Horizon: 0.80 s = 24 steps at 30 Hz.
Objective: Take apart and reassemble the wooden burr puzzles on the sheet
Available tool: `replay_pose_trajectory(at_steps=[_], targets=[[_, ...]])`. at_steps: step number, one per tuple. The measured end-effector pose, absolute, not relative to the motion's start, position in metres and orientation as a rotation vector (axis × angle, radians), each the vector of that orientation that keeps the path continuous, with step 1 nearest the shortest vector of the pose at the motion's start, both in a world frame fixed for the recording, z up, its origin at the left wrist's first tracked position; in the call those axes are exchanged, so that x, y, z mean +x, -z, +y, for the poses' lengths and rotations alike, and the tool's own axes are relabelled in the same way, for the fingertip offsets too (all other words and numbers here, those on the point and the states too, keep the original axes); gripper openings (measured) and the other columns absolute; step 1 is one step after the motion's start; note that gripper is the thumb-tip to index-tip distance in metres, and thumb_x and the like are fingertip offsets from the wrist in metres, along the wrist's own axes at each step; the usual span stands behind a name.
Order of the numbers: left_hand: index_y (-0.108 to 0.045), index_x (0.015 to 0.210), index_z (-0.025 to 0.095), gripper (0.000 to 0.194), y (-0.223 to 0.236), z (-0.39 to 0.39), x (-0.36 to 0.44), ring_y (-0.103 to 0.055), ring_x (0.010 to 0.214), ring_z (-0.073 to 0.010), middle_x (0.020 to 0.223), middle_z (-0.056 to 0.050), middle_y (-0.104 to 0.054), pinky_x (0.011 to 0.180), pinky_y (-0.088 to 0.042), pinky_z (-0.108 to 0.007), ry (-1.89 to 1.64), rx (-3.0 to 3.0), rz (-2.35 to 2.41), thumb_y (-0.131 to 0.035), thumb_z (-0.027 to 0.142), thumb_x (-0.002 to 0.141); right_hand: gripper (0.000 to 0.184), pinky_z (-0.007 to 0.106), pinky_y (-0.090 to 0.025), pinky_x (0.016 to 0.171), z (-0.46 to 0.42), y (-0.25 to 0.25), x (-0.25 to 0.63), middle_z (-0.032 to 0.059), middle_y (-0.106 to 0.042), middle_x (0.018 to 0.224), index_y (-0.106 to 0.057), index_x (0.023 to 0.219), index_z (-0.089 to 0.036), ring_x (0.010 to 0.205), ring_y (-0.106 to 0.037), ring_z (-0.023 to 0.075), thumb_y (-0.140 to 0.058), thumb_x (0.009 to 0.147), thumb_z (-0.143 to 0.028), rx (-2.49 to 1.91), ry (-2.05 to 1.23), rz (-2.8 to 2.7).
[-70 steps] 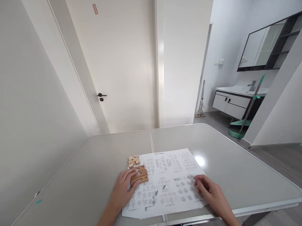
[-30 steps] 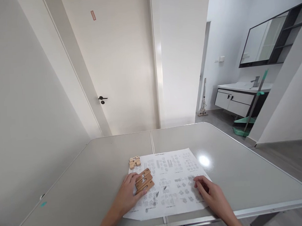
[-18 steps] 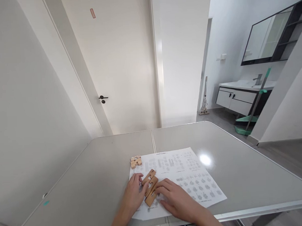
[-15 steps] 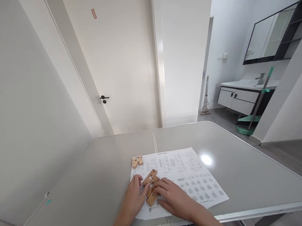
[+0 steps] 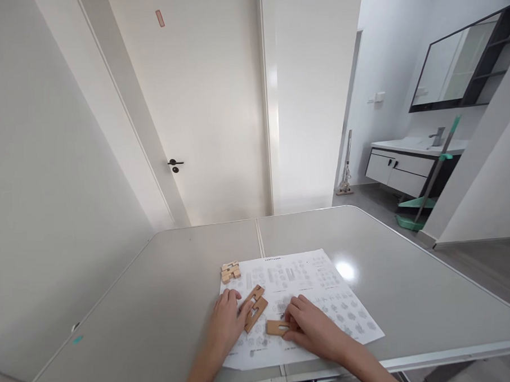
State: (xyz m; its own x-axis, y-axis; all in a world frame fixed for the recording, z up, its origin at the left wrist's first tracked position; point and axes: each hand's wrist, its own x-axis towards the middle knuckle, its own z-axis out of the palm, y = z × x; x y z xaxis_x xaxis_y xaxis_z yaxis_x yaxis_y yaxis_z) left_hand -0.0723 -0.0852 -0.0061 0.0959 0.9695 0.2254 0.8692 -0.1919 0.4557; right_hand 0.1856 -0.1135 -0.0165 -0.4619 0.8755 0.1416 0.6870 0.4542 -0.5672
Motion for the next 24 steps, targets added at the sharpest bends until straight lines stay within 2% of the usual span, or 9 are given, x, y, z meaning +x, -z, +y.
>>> replay_pose_trajectory(at_steps=[4,6,9,11,13,15,18,22,24], targets=[[-0.050,0.068,0.023,0.036,0.004,-0.070,-0.072,-0.062,0.078,-0.0264,0.079,-0.006,-0.065,0.068,-0.043,-0.034,-0.643,2.178,1.763,-0.059,0.054,0.086,0.014,0.031,-0.044,0.073,-0.114,0.016,0.193,0.0036,-0.062,0.097,-0.055,0.082,-0.022,0.089,-0.060,0.0232,-0.069,0.084,-0.020,-1.376,-0.679,-2.262],[-0.046,0.064,0.024,0.039,0.001,-0.066,-0.073,-0.060,0.073,-0.0243,0.073,-0.004,-0.061,0.064,-0.040,-0.031,-0.627,2.171,1.728,-0.057,0.054,0.087,0.013,0.029,-0.044,0.069,-0.116,0.016,0.197,0.0042,-0.061,0.099,-0.054,0.079,-0.022,0.083,-0.061,0.0206,-0.062,0.089,-0.021,-1.368,-0.689,-2.248],[-0.046,0.067,0.024,0.040,-0.009,-0.069,-0.074,-0.056,0.064,-0.0204,0.066,0.000,-0.055,0.058,-0.035,-0.028,-0.638,2.124,1.694,-0.045,0.053,0.094,0.017,0.028,-0.042,0.064,-0.123,0.012,0.201,0.0020,-0.063,0.087,-0.051,0.080,-0.024,0.073,-0.060,0.0193,-0.053,0.096,-0.029,-1.370,-0.787,-2.120],[-0.048,0.075,0.024,0.040,-0.018,-0.078,-0.071,-0.051,0.055,-0.0175,0.060,0.004,-0.049,0.055,-0.034,-0.026,-0.651,2.084,1.672,-0.036,0.054,0.098,0.026,0.027,-0.041,0.061,-0.129,0.008,0.203,-0.0021,-0.060,0.072,-0.047,0.081,-0.025,0.061,-0.057,0.0172,-0.045,0.101,-0.042,-1.328,-1.020,-1.927],[-0.049,0.084,0.025,0.042,-0.027,-0.093,-0.063,-0.046,0.049,-0.0148,0.057,0.007,-0.042,0.053,-0.034,-0.025,-0.671,2.017,1.606,-0.029,0.058,0.101,0.038,0.026,-0.040,0.056,-0.136,0.002,0.202,-0.0053,-0.054,0.066,-0.046,0.083,-0.026,0.051,-0.048,0.0135,-0.039,0.101,-0.058,-1.223,-1.288,-1.693],[-0.048,0.086,0.025,0.046,-0.033,-0.109,-0.051,-0.039,0.048,-0.0127,0.058,0.009,-0.036,0.051,-0.033,-0.023,-0.730,1.829,1.441,-0.029,0.064,0.100,0.046,0.025,-0.037,0.051,-0.143,-0.005,0.200,-0.0060,-0.050,0.070,-0.051,0.089,-0.025,0.048,-0.040,0.0106,-0.039,0.097,-0.069,-1.111,-1.462,-1.482],[-0.047,0.086,0.025,0.048,-0.033,-0.133,-0.029,-0.028,0.047,-0.0103,0.061,0.010,-0.032,0.046,-0.027,-0.021,-0.770,1.528,1.213,-0.036,0.071,0.096,0.049,0.025,-0.038,0.051,-0.153,-0.014,0.194,-0.0039,-0.051,0.081,-0.056,0.110,-0.026,0.050,-0.038,0.0093,-0.046,0.094,-0.071,-0.993,-1.530,-1.303],[-0.052,0.089,0.024,0.045,-0.030,-0.151,-0.005,-0.030,0.048,-0.0113,0.057,0.009,-0.035,0.047,-0.027,-0.023,-0.825,1.556,1.186,-0.041,0.066,0.098,0.051,0.027,-0.047,0.057,-0.166,-0.016,0.182,-0.0027,-0.051,0.079,-0.053,0.128,-0.026,0.058,-0.047,0.0137,-0.043,0.099,-0.066,-1.026,-1.366,-1.259],[-0.054,0.089,0.023,0.045,-0.033,-0.156,0.002,-0.034,0.049,-0.0125,0.056,0.007,-0.038,0.049,-0.029,-0.024,-0.836,1.610,1.202,-0.040,0.065,0.099,0.053,0.029,-0.052,0.062,-0.170,-0.009,0.178,0.0003,-0.056,0.080,-0.050,0.136,-0.026,0.065,-0.056,0.0179,-0.037,0.101,-0.064,-1.102,-1.215,-1.287]])
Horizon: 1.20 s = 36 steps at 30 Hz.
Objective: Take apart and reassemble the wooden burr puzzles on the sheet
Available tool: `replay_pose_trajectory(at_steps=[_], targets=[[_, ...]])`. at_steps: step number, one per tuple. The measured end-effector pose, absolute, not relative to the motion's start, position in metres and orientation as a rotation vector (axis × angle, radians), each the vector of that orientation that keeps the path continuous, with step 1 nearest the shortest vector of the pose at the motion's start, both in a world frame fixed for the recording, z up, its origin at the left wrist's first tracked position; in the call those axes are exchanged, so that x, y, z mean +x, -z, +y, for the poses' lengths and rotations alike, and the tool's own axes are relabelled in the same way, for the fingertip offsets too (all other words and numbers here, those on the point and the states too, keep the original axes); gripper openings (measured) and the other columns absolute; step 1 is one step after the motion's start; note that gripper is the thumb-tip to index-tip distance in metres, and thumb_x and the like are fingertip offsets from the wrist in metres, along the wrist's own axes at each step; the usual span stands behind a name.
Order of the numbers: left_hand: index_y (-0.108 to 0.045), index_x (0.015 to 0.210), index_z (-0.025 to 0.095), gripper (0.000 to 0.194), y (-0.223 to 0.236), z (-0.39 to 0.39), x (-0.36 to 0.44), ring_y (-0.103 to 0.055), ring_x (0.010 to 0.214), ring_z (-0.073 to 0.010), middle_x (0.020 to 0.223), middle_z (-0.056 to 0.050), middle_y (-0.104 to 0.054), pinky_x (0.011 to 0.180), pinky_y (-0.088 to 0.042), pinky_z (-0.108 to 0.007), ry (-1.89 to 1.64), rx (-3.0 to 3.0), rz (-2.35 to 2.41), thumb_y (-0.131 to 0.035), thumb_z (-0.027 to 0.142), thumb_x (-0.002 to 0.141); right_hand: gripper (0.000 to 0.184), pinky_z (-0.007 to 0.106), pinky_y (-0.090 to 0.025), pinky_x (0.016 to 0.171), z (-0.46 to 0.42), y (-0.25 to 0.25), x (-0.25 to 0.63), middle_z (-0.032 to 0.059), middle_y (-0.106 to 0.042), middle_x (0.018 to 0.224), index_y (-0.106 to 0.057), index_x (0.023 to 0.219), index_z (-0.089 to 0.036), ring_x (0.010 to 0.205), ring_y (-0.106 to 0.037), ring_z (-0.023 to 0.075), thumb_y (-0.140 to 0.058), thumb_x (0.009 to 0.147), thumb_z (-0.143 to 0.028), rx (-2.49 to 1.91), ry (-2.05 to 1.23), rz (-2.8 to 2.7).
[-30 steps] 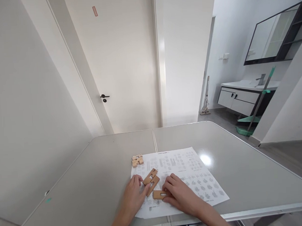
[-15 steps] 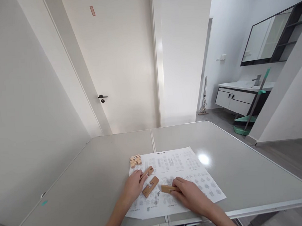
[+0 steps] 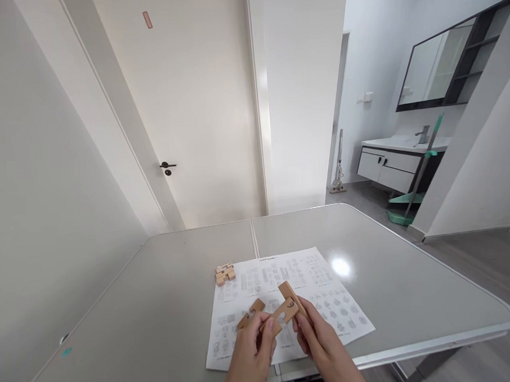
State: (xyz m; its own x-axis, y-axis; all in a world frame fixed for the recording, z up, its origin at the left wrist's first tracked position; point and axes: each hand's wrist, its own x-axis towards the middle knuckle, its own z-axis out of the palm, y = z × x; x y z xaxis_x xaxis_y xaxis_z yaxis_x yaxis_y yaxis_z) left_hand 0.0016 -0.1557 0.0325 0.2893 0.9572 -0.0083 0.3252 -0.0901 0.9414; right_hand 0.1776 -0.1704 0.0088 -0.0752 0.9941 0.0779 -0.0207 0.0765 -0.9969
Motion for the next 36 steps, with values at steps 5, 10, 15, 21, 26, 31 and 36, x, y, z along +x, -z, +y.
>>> replay_pose_trajectory(at_steps=[5,10,15,21,26,31,36], targets=[[-0.058,0.088,0.024,0.047,-0.045,-0.162,0.007,-0.037,0.051,-0.0144,0.058,0.005,-0.039,0.048,-0.031,-0.025,-0.824,1.632,1.205,-0.041,0.066,0.097,0.051,0.035,-0.058,0.090,-0.173,0.025,0.180,0.0113,-0.064,0.132,-0.037,0.154,-0.030,0.109,-0.067,0.0260,-0.033,0.105,-0.045,-1.243,-0.748,-1.506],[-0.060,0.091,0.023,0.049,-0.045,-0.165,0.011,-0.030,0.047,-0.0128,0.056,0.007,-0.035,0.045,-0.026,-0.024,-0.828,1.564,1.190,-0.042,0.068,0.096,0.062,0.035,-0.063,0.065,-0.176,0.041,0.182,0.0142,-0.065,0.126,-0.017,0.162,-0.034,0.097,-0.073,0.0280,-0.030,0.102,-0.025,-1.360,-0.440,-1.717],[-0.057,0.089,0.021,0.052,-0.044,-0.170,0.018,-0.023,0.048,-0.0101,0.058,0.009,-0.030,0.045,-0.021,-0.023,-0.826,1.488,1.173,-0.041,0.070,0.096,0.071,0.026,-0.061,0.056,-0.185,0.035,0.175,0.0133,-0.068,0.118,-0.013,0.163,-0.035,0.084,-0.076,0.0223,-0.031,0.098,-0.012,-1.402,-0.250,-1.737],[-0.055,0.090,0.020,0.048,-0.049,-0.169,0.018,-0.023,0.051,-0.0094,0.061,0.010,-0.028,0.046,-0.020,-0.023,-0.802,1.426,1.069,-0.045,0.067,0.097,0.075,0.020,-0.057,0.049,-0.190,0.026,0.180,0.0102,-0.071,0.106,-0.017,0.163,-0.035,0.062,-0.071,0.0162,-0.036,0.095,-0.008,-1.352,-0.185,-1.808],[-0.053,0.088,0.021,0.046,-0.051,-0.169,0.021,-0.024,0.054,-0.0102,0.063,0.008,-0.028,0.048,-0.020,-0.023,-0.818,1.439,1.050,-0.046,0.065,0.097,0.069,0.018,-0.057,0.051,-0.192,0.023,0.170,0.0071,-0.070,0.096,-0.024,0.162,-0.035,0.056,-0.067,0.0138,-0.035,0.098,-0.011,-1.238,-0.219,-1.831],[-0.052,0.089,0.022,0.048,-0.053,-0.170,0.020,-0.026,0.054,-0.0101,0.064,0.008,-0.031,0.049,-0.025,-0.023,-0.822,1.373,0.991,-0.047,0.069,0.095,0.049,0.019,-0.058,0.053,-0.192,0.022,0.165,0.0056,-0.071,0.086,-0.041,0.154,-0.031,0.056,-0.067,0.0145,-0.029,0.107,-0.023,-1.144,-0.264,-1.682],[-0.059,0.102,0.020,0.050,-0.064,-0.175,0.017,-0.026,0.048,-0.0072,0.065,0.007,-0.042,0.048,-0.024,-0.023,-0.776,1.305,0.888,-0.051,0.068,0.094,0.032,0.018,-0.060,0.059,-0.195,0.015,0.170,0.0027,-0.078,0.081,-0.062,0.130,-0.029,0.066,-0.077,0.0156,-0.039,0.108,-0.037,-1.143,-0.279,-1.525]])
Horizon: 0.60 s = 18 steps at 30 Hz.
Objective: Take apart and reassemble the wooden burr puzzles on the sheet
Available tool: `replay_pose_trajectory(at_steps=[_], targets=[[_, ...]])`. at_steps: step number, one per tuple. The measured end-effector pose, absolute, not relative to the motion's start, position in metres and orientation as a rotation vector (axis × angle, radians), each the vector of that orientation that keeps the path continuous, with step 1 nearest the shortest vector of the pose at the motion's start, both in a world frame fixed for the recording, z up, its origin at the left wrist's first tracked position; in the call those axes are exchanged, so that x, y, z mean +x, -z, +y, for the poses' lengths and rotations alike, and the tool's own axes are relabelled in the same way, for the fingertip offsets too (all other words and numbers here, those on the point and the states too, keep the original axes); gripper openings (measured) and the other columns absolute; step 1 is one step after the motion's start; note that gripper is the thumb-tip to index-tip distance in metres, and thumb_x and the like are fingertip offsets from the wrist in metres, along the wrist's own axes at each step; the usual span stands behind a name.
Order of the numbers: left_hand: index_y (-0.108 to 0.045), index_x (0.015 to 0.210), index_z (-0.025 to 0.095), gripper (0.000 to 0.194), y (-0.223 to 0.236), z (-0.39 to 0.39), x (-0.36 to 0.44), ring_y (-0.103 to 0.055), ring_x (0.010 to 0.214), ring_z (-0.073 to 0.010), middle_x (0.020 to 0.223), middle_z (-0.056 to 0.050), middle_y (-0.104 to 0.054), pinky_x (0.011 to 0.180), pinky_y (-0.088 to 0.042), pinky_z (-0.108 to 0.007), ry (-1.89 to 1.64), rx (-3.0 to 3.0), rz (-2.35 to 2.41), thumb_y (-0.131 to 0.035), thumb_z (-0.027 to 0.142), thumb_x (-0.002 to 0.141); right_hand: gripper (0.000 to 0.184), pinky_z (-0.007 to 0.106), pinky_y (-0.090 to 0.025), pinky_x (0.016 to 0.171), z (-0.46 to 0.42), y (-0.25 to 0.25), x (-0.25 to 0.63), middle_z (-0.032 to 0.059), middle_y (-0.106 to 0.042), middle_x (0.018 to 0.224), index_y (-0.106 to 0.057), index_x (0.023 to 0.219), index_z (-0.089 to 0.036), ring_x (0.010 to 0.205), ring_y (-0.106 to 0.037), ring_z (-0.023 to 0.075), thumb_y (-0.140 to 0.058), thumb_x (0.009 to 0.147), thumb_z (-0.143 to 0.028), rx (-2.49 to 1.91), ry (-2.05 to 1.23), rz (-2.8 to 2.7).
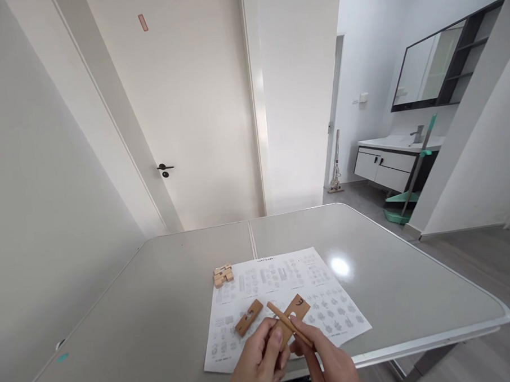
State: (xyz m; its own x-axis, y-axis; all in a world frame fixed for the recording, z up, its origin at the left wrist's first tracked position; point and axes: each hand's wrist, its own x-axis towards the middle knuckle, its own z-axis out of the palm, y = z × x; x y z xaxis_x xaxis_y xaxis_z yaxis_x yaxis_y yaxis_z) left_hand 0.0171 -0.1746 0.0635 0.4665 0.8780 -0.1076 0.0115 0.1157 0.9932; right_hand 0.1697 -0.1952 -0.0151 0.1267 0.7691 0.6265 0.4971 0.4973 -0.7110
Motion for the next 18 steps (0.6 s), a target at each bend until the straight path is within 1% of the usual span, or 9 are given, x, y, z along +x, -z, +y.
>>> replay_pose_trajectory(at_steps=[4,8,11,15,18], targets=[[-0.056,0.091,0.020,0.046,-0.068,-0.178,0.022,-0.024,0.041,-0.0050,0.063,0.007,-0.045,0.043,-0.021,-0.023,-0.835,1.314,0.872,-0.053,0.066,0.094,0.030,0.017,-0.061,0.063,-0.197,0.004,0.171,0.0057,-0.081,0.091,-0.063,0.125,-0.026,0.073,-0.080,0.0154,-0.039,0.108,-0.034,-1.083,-0.189,-1.567],[-0.057,0.091,0.020,0.046,-0.071,-0.181,0.026,-0.022,0.046,-0.0064,0.061,0.008,-0.041,0.045,-0.018,-0.022,-0.874,1.304,0.887,-0.055,0.066,0.093,0.026,0.018,-0.062,0.069,-0.198,-0.004,0.171,0.0077,-0.083,0.096,-0.065,0.120,-0.024,0.077,-0.081,0.0158,-0.043,0.107,-0.032,-1.043,-0.106,-1.604],[-0.059,0.093,0.020,0.049,-0.073,-0.185,0.027,-0.024,0.048,-0.0075,0.061,0.007,-0.042,0.045,-0.017,-0.022,-0.898,1.265,0.920,-0.057,0.068,0.090,0.029,0.018,-0.062,0.064,-0.200,-0.004,0.170,0.0089,-0.083,0.097,-0.065,0.120,-0.024,0.074,-0.081,0.0179,-0.041,0.108,-0.036,-1.088,-0.075,-1.569],[-0.063,0.094,0.019,0.052,-0.074,-0.192,0.028,-0.027,0.049,-0.0080,0.061,0.006,-0.043,0.045,-0.022,-0.022,-0.938,1.270,1.013,-0.056,0.070,0.090,0.031,0.018,-0.061,0.056,-0.201,-0.001,0.165,0.0085,-0.083,0.097,-0.066,0.117,-0.024,0.068,-0.081,0.0188,-0.041,0.108,-0.040,-1.157,-0.053,-1.521],[-0.064,0.093,0.019,0.053,-0.073,-0.195,0.027,-0.028,0.051,-0.0085,0.061,0.006,-0.042,0.046,-0.024,-0.022,-0.974,1.277,1.043,-0.056,0.071,0.090,0.030,0.018,-0.060,0.052,-0.202,0.000,0.161,0.0062,-0.083,0.088,-0.066,0.113,-0.024,0.059,-0.079,0.0175,-0.041,0.107,-0.040,-1.167,-0.068,-1.516]])
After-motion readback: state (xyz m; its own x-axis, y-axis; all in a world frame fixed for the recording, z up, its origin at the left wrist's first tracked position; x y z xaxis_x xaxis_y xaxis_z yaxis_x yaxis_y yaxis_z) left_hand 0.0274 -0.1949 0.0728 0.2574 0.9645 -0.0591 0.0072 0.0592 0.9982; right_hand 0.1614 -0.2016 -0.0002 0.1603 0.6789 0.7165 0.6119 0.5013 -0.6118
